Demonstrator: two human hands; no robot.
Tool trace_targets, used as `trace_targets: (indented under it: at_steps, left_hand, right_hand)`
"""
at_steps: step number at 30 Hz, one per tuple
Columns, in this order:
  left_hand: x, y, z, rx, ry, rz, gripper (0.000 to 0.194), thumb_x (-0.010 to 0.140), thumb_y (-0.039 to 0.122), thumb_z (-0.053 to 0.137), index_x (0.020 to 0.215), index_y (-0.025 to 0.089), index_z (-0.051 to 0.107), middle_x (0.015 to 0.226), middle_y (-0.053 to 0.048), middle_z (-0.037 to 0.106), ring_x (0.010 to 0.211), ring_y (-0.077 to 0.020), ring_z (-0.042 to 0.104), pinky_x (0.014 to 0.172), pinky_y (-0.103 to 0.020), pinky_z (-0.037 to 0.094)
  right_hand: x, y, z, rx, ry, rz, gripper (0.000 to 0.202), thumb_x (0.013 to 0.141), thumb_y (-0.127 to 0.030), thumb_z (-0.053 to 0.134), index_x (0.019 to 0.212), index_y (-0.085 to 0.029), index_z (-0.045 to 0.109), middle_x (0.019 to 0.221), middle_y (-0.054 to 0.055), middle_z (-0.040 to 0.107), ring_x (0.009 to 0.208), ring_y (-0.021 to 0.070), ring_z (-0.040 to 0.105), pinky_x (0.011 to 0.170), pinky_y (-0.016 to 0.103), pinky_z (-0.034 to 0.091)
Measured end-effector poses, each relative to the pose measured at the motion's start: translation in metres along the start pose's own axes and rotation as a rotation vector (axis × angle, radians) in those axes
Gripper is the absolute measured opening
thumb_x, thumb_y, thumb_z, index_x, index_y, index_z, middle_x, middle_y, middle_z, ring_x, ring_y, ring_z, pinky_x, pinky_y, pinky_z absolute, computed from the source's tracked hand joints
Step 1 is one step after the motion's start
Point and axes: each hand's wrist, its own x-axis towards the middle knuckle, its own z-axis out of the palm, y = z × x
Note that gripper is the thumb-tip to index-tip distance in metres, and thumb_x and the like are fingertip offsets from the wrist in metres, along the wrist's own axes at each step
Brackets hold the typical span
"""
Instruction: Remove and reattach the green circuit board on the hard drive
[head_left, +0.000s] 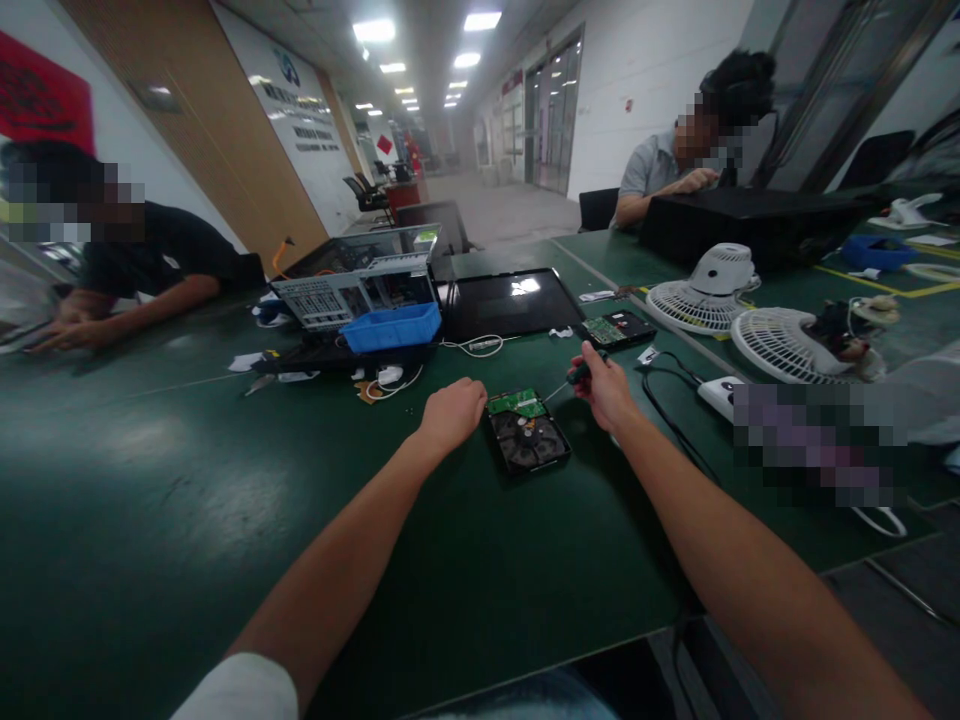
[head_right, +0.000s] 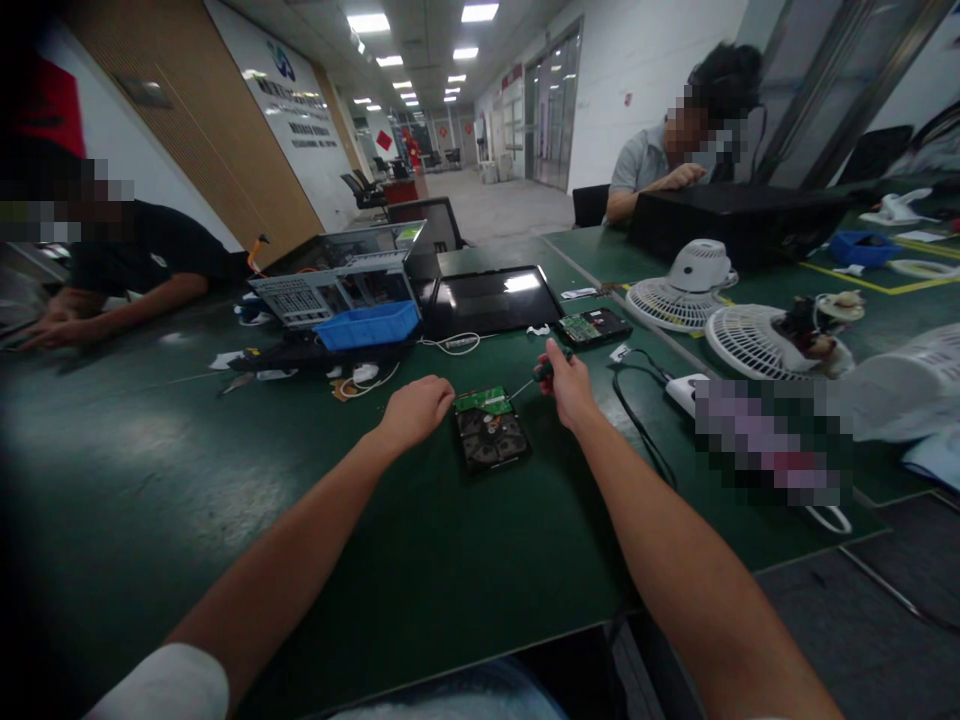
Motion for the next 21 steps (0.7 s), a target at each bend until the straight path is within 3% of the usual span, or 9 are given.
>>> trace_targets:
  at_steps: [3, 7, 14, 21]
  left_hand:
    - [-0.001, -0.011, 0.005, -0.125, 0.043, -0.073, 0.028, 0.102, 0.034, 0.045, 0.107, 0.022, 0.07, 0.112, -0.009, 0.071, 0.106, -0.0254, 0.068, 0.091, -0.036, 0.051]
    - [-0.001, -0.016, 0.01, -0.196, -0.005, -0.134, 0.029, 0.1, 0.036, 0.048, 0.102, 0.02, 0.073, 0.105, -0.009, 0.075, 0.102, -0.0258, 0.069, 0.09, -0.036, 0.051]
    - [0.009, -0.004, 0.01, -0.239, -0.07, -0.255, 0.038, 0.095, 0.046, 0.051, 0.091, 0.019, 0.077, 0.093, -0.013, 0.077, 0.095, -0.0273, 0.072, 0.083, -0.034, 0.052]
    - [0.015, 0.004, 0.005, -0.204, -0.173, -0.296, 0.034, 0.09, 0.039, 0.054, 0.086, 0.017, 0.079, 0.093, -0.016, 0.077, 0.092, -0.0292, 0.073, 0.08, -0.035, 0.054]
  right_hand:
    - [0.0, 0.0, 0.0, -0.004, -0.001, 0.0, 0.042, 0.086, -0.061, 0.073, 0.08, -0.02, 0.065, 0.064, 0.001, 0.069, 0.046, 0.0097, 0.054, 0.039, 0.02, 0.04]
    - [-0.001, 0.0, 0.001, -0.001, 0.001, 0.006, 0.042, 0.087, -0.06, 0.072, 0.08, -0.019, 0.065, 0.065, 0.001, 0.068, 0.046, 0.0093, 0.055, 0.039, 0.02, 0.041]
    - [-0.001, 0.0, 0.001, -0.014, 0.008, 0.0, 0.042, 0.087, -0.06, 0.072, 0.08, -0.019, 0.066, 0.065, 0.002, 0.069, 0.047, 0.0096, 0.055, 0.04, 0.02, 0.042]
    - [0.0, 0.001, 0.0, -0.017, 0.003, 0.004, 0.041, 0.088, -0.059, 0.071, 0.08, -0.019, 0.065, 0.065, 0.001, 0.069, 0.046, 0.0092, 0.055, 0.039, 0.02, 0.041]
